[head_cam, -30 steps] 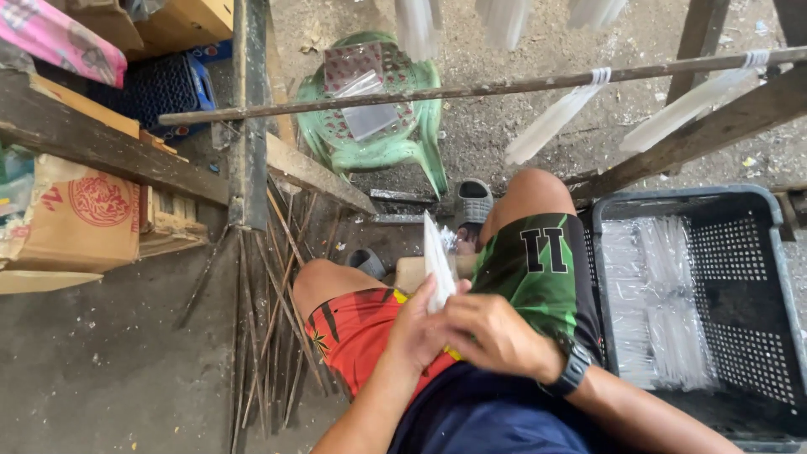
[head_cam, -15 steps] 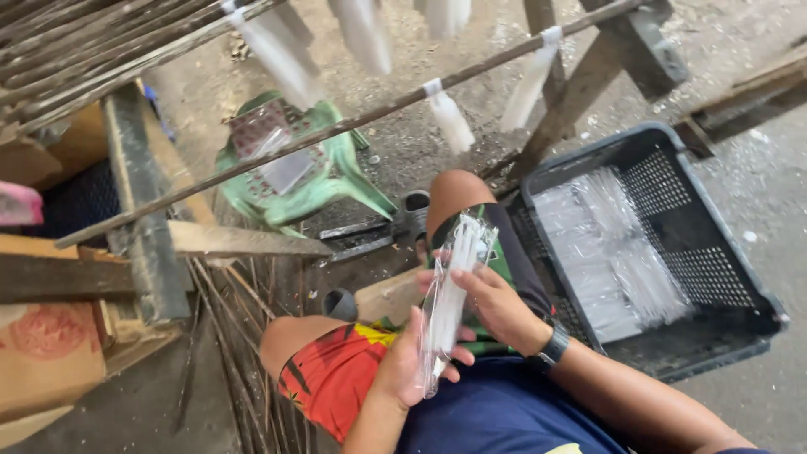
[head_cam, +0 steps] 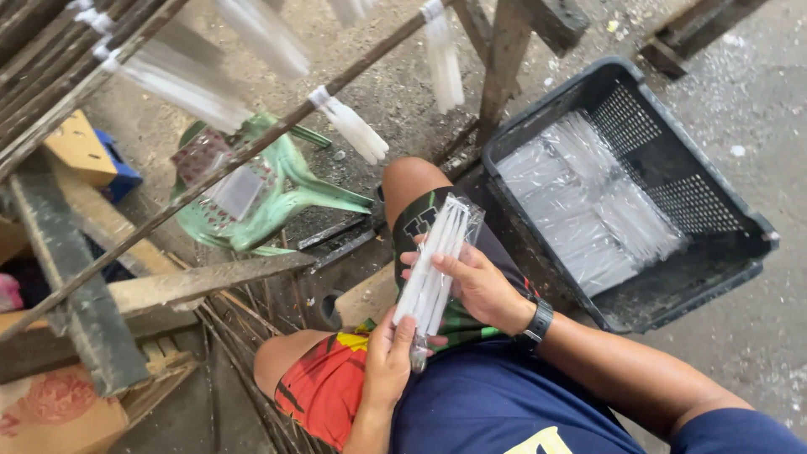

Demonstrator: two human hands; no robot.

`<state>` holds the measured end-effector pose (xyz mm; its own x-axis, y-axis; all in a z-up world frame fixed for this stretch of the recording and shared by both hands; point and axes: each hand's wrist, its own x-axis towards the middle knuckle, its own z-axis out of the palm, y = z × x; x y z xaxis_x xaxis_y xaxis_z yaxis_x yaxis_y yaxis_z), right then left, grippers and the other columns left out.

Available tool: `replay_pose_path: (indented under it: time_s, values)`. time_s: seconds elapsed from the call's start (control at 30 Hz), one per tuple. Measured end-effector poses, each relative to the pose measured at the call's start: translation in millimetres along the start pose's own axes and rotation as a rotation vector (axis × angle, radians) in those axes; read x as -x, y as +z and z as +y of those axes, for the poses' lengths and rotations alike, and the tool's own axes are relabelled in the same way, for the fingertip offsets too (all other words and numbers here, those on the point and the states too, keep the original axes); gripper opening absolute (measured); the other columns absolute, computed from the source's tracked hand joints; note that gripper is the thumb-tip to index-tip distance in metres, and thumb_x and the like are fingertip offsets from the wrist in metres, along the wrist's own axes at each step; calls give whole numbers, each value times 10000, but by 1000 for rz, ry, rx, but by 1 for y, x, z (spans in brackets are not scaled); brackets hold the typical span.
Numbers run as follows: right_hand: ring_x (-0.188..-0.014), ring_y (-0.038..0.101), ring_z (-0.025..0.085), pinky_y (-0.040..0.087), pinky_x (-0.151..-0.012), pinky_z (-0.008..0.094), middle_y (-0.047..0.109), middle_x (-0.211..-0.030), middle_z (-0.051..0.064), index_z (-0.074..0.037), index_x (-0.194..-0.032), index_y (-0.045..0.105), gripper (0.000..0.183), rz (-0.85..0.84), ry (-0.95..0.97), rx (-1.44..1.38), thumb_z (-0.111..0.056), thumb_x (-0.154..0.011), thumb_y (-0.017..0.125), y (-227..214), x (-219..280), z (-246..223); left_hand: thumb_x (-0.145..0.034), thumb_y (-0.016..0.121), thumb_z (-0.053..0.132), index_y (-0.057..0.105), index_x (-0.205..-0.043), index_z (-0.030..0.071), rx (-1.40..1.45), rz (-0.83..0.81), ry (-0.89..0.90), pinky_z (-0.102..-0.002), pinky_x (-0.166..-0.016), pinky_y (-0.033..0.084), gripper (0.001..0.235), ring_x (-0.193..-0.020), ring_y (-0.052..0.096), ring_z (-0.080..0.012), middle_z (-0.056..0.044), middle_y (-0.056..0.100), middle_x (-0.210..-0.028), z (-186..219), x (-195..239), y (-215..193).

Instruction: The person is removing bundles of candles from a drying rack, inserting them into plastic bags, and placing the finished packages into a crate.

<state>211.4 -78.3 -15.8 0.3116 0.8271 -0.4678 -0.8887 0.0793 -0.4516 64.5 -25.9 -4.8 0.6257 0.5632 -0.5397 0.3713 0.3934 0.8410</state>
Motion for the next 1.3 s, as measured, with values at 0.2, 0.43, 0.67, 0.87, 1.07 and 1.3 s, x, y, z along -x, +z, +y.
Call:
replay_pose_path:
  time_s: [0.2, 0.43, 0.67, 0.87, 1.07, 1.3]
  values:
    - [-913, 585, 326, 461, -835, 430, 563, -1062, 251, 12, -1156, 422, 461, -101, -106, -86, -166, -757, 566, -21, 0, 2, -832, 419, 240, 516, -1025, -24, -32, 98, -27, -246, -371, 474, 341, -520, 675, -292, -190, 640, -769, -26, -16, 4]
    - [-885, 601, 268, 501, -753, 354, 586, -1054, 190, 25, -1002, 522, 261, -60, -82, -117, -143, -803, 544, -52, -5, 9, -856, 370, 206, 506, -1057, -56, -128, 114, -58, -292, -431, 509, 357, -547, 658, -319, -244, 633, -798, -16, -26, 18]
    - [-884, 603, 285, 478, -826, 416, 594, -1030, 186, 82, -1017, 538, 487, 63, -231, -190, -254, -683, 652, -114, -5, -39, -703, 361, 603, 360, -1191, -15, -116, -250, -83, -273, -539, 519, 788, -708, 676, -289, -255, 638, -909, -14, -45, 29]
    - [-984, 567, 253, 471, -854, 444, 600, -1044, 144, 16, -1056, 534, 365, 598, -407, -88, -157, -734, 554, -256, -7, -90, -729, 396, 522, 459, -1061, -9, -199, -242, -137, -261, -497, 490, 629, -616, 696, -272, -206, 692, -801, -11, -55, 36]
    - [-922, 602, 196, 481, -735, 347, 628, -1011, 107, -2, -1060, 534, 336, 734, -427, -383, -144, -761, 478, -342, -64, -85, -779, 401, 452, 487, -914, 20, -170, -260, -202, -272, -445, 501, 461, -529, 697, -281, -214, 704, -686, -16, -68, 31]
    - [-866, 612, 224, 500, -732, 400, 630, -943, 74, -73, -999, 506, 211, 831, -348, -485, -116, -794, 485, -366, -184, -58, -777, 431, 463, 474, -888, -6, -59, -344, -270, -262, -388, 491, 483, -511, 694, -304, -222, 699, -665, -40, -85, 13]
